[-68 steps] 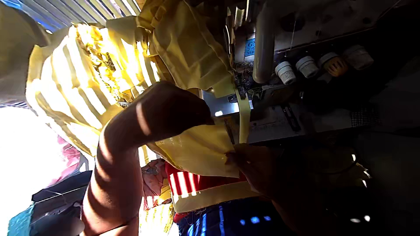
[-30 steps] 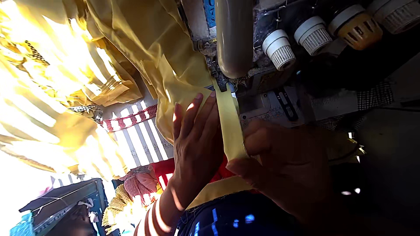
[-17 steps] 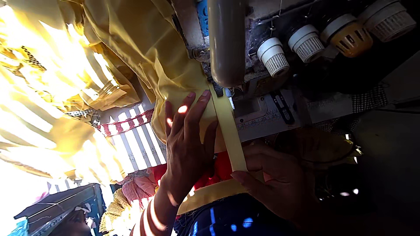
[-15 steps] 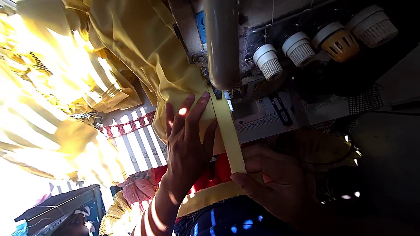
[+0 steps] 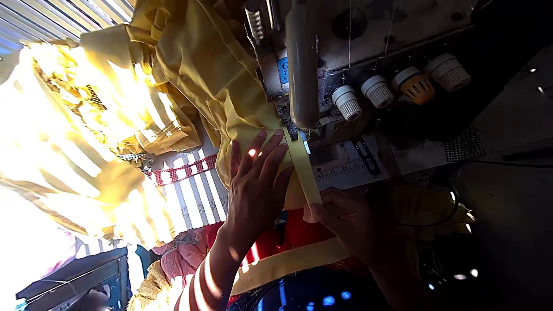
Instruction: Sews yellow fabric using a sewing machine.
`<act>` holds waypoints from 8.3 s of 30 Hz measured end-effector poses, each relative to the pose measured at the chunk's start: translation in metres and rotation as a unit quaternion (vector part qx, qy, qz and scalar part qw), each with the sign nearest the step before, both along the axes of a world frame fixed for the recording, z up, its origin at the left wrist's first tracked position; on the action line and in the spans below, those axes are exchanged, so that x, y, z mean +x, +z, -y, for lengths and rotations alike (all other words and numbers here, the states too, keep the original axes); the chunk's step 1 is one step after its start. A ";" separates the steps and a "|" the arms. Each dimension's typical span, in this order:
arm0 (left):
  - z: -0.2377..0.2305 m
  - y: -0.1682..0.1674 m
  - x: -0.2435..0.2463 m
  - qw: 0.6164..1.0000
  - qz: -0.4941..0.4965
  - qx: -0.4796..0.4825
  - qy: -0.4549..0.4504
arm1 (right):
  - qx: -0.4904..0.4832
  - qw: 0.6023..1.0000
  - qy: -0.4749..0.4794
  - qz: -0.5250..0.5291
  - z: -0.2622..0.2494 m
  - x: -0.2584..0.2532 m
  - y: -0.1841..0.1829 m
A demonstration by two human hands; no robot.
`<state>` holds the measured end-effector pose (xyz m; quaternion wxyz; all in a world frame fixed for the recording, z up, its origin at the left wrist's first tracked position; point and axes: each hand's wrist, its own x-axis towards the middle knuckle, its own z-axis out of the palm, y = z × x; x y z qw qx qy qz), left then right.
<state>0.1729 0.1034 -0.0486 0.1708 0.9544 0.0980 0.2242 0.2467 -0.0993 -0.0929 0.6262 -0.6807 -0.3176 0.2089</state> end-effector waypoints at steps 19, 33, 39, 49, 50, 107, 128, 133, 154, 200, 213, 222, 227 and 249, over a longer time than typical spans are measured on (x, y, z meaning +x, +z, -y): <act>-0.038 0.000 -0.120 0.969 -0.039 -0.167 0.176 | -0.224 0.960 0.132 0.103 0.069 -0.065 0.000; 0.081 0.021 -0.093 0.673 -0.079 -0.733 0.060 | -0.151 0.971 0.048 0.179 0.033 0.001 0.045; 0.109 0.016 -0.101 0.732 -0.057 -0.678 0.037 | 0.008 0.992 -0.010 -0.124 -0.029 -0.010 0.020; 0.128 -0.019 -0.122 0.710 -0.052 -0.701 0.048 | -0.034 0.983 -0.010 -0.182 0.050 -0.072 0.018; 0.127 -0.017 -0.122 0.699 -0.052 -0.712 0.042 | -0.036 0.982 -0.003 -0.184 0.051 -0.069 0.020; -0.076 0.029 0.042 0.996 -0.026 -0.089 -0.015 | 0.033 0.993 0.045 -0.101 -0.020 0.020 0.019; 0.086 -0.033 -0.084 0.883 -0.084 -0.462 -0.010 | -0.219 0.945 0.026 0.240 0.084 -0.101 -0.013; 0.100 -0.021 -0.089 0.804 -0.066 -0.590 0.015 | -0.282 0.890 0.309 0.182 0.083 -0.053 0.016; 0.108 -0.026 -0.096 0.685 -0.010 -0.728 0.030 | -0.010 0.966 -0.001 -0.258 0.026 -0.036 0.012; 0.013 0.009 -0.020 0.997 0.035 -0.064 0.017 | 0.012 0.992 0.046 -0.120 0.035 -0.025 0.012; -0.029 0.021 0.011 0.997 0.010 -0.072 -0.025 | 0.030 0.993 0.044 -0.104 0.002 -0.001 0.012; 0.021 0.019 -0.005 0.998 0.032 -0.030 0.044 | 0.016 0.993 0.006 -0.116 -0.021 0.012 0.016; 0.014 0.004 -0.005 0.998 0.053 -0.034 0.024 | 0.028 0.993 0.002 -0.116 -0.032 0.019 0.018; 0.028 -0.003 -0.012 0.997 0.069 -0.023 0.034 | 0.006 0.994 -0.082 -0.072 -0.037 0.009 0.020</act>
